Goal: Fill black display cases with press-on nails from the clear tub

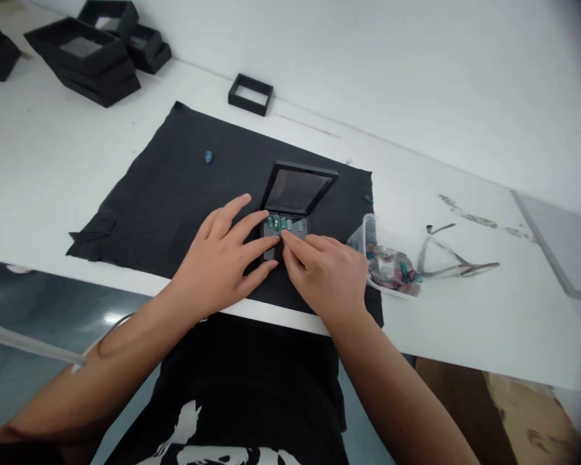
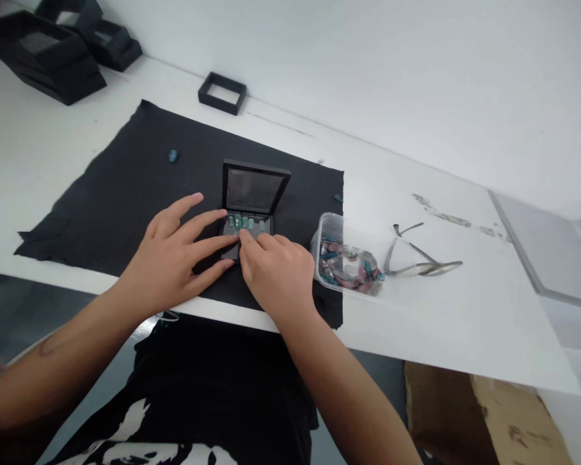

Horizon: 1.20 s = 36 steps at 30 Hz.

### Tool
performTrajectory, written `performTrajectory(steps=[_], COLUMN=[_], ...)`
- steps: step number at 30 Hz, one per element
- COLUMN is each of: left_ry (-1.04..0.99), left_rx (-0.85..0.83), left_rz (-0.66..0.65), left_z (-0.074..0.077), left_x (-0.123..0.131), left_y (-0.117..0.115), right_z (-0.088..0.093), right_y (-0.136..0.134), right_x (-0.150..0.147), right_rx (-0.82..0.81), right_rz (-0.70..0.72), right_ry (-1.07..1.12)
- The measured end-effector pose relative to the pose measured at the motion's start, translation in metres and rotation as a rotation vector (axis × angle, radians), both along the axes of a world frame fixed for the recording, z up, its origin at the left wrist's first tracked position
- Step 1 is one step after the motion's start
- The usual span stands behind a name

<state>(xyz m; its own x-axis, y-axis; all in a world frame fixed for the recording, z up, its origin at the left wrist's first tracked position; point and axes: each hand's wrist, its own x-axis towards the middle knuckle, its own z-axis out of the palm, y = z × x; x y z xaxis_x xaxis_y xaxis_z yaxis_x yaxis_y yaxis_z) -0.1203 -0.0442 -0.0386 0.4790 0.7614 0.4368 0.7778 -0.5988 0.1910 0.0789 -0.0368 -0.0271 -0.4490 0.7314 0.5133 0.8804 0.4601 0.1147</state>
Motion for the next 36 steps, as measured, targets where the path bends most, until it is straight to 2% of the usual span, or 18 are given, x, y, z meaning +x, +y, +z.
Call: performTrajectory(steps=[4, 8, 13, 26, 29, 33, 36], left_ry=[0.001, -0.026, -0.028, -0.065, -0.053, -0.038, -0.030], left_rx=[-0.014, -0.030, -0.016, -0.020, -0.009, 0.019, 0.021], left_rz=[-0.041, -0.042, -0.045, -0.043, -0.036, -0.031, -0.023], left_z=[0.000, 0.000, -0.001, 0.001, 0.001, 0.000, 0.000], left_x=[0.000, -0.001, -0.001, -0.001, -0.001, -0.003, -0.004], left_y=[0.000, 0.000, 0.001, 0.001, 0.001, 0.003, 0.003], right_z=[0.000, 0.001, 0.002, -0.004, -0.006, -0.008, -0.007], right_y=[0.003, 0.004, 0.004, -0.002, -0.003, -0.006, -0.007], right_x=[0.001, 0.005, 0.005, 0.007, 0.006, 0.001, -0.003], right_rx=[-0.022, -0.058, -0.023, -0.121, -0.103, -0.053, -0.166], right_rz=[0.048, 0.049, 0.056, 0.095, 0.057, -0.082, -0.108], right_ry=[0.036, 0.051, 0.089, 0.234, 0.230, 0.194, 0.191])
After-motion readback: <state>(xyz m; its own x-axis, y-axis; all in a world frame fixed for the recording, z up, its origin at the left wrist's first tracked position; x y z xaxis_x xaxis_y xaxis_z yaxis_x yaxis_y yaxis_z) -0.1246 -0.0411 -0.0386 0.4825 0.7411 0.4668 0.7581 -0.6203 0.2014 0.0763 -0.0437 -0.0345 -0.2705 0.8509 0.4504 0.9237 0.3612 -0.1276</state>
